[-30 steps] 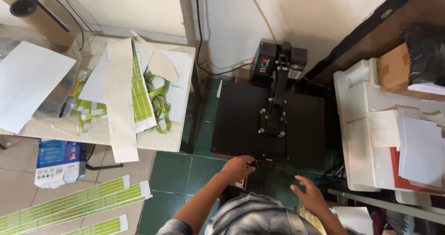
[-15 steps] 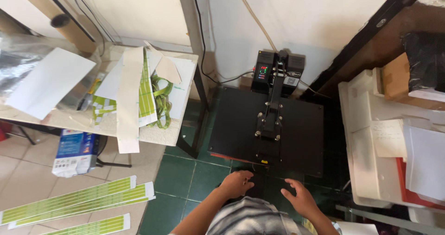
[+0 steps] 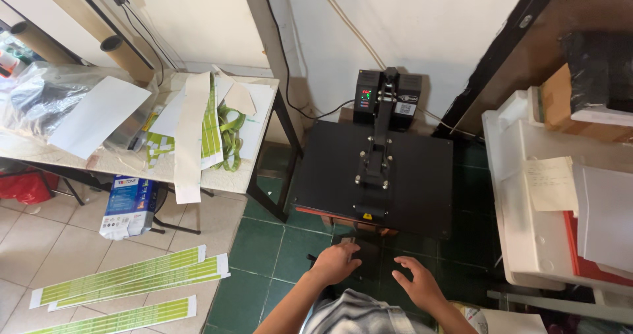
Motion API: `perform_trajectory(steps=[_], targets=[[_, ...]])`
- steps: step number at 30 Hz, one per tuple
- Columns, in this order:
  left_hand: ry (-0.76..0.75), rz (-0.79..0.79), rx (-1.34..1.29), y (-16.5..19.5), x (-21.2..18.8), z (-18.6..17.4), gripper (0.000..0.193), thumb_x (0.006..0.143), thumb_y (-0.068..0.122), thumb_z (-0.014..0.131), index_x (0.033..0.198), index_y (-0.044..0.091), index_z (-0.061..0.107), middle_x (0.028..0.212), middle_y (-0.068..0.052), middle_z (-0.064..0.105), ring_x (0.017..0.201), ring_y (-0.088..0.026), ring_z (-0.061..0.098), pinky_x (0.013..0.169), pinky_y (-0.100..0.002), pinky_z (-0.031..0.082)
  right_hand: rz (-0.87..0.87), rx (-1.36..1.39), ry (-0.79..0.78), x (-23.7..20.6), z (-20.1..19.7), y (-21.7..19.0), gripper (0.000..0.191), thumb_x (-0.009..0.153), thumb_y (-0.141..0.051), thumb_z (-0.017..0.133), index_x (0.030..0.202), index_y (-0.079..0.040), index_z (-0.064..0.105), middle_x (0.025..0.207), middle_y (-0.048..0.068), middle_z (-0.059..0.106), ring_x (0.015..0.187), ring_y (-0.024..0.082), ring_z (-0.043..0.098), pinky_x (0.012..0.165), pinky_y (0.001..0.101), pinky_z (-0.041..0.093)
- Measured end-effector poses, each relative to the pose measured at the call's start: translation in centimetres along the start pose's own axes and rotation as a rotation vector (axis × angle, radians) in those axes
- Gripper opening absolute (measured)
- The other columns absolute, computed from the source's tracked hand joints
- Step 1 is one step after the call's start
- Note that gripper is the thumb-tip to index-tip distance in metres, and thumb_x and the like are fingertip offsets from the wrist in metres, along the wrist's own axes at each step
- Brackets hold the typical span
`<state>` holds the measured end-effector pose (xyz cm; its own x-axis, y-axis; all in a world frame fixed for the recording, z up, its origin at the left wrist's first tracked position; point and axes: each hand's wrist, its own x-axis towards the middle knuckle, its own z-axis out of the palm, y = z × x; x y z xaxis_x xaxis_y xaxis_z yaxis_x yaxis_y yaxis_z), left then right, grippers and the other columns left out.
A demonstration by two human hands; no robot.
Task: The person carries a sheet of paper to a heat press machine, places it on the lower platen, and pulls the press handle down to clamp it. They wait, lift the handle, remove the pressed sheet, and later handle printed strap-like strips and roll a paper sheet on the work table.
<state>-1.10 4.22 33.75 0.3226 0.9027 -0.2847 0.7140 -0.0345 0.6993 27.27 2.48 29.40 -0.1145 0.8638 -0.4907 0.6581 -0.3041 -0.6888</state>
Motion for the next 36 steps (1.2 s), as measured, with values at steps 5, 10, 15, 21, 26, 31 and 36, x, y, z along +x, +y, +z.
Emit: perform_trajectory(steps=[5,10,15,21,26,31,36], targets=[[0.014,0.016,0.014,0.9,-2.0,2.1,0.042,0.091,0.03,0.07,0.127,0.008,0.065,0.118,-0.014,0.071,0.106,-0.034,0.068,0.092,-0.044,0.054,-0.054,0.021,0.039,-1.9,-0.7,1.9,0.045,0.089,-0.038,0.07,0.13,-0.018,0.068,0.125,0.004,0.074,0.114,0.021,0.073,0.086,0.0375,0.059],[0.077,0.046,-0.034,1.3,-3.9,4.4,0.04,0.089,0.028,0.072,0.124,0.008,0.067,0.118,-0.015,0.072,0.105,-0.035,0.069,0.09,-0.044,0.055,-0.103,0.031,0.044,-2.3,-0.9,4.7,0.044,0.09,-0.036,0.07,0.128,-0.015,0.068,0.127,0.005,0.074,0.119,0.019,0.069,0.095,0.0384,0.056],[0.052,0.007,-0.074,2.3,-5.4,6.5,0.039,0.089,0.029,0.072,0.123,0.009,0.068,0.113,-0.015,0.072,0.103,-0.033,0.069,0.089,-0.043,0.055,-0.142,0.047,0.092,-2.7,-1.9,6.7,0.044,0.092,-0.035,0.068,0.129,-0.013,0.068,0.126,0.008,0.075,0.12,0.021,0.07,0.106,0.0384,0.052],[0.027,0.042,-0.072,3.5,-5.5,7.6,0.038,0.09,0.029,0.072,0.122,0.008,0.067,0.113,-0.015,0.072,0.103,-0.033,0.07,0.089,-0.043,0.055,-0.08,0.082,0.124,-3.7,-2.4,8.5,0.043,0.091,-0.034,0.069,0.129,-0.013,0.068,0.125,0.007,0.074,0.119,0.02,0.07,0.103,0.0377,0.054],[0.023,0.033,-0.054,3.9,-5.4,7.5,0.039,0.089,0.029,0.072,0.122,0.008,0.067,0.115,-0.015,0.071,0.103,-0.032,0.07,0.089,-0.043,0.055,-0.095,0.097,0.147,-4.5,-1.9,9.8,0.043,0.089,-0.034,0.071,0.127,-0.013,0.07,0.124,0.006,0.075,0.116,0.019,0.071,0.101,0.0367,0.055],[0.015,0.021,-0.04,3.8,-5.8,7.4,0.04,0.09,0.028,0.071,0.124,0.008,0.067,0.116,-0.015,0.071,0.105,-0.033,0.069,0.09,-0.043,0.055,-0.071,0.14,0.123,-4.8,-1.2,9.9,0.042,0.09,-0.033,0.071,0.127,-0.013,0.069,0.126,0.005,0.073,0.117,0.019,0.07,0.101,0.0367,0.054],[0.017,0.023,-0.041,3.4,-6.3,7.6,0.04,0.09,0.027,0.072,0.124,0.007,0.067,0.117,-0.017,0.071,0.106,-0.034,0.069,0.092,-0.043,0.054,-0.066,0.129,0.103,-4.7,-0.4,9.6,0.043,0.09,-0.033,0.071,0.128,-0.013,0.069,0.123,0.006,0.075,0.116,0.02,0.072,0.102,0.0361,0.055]])
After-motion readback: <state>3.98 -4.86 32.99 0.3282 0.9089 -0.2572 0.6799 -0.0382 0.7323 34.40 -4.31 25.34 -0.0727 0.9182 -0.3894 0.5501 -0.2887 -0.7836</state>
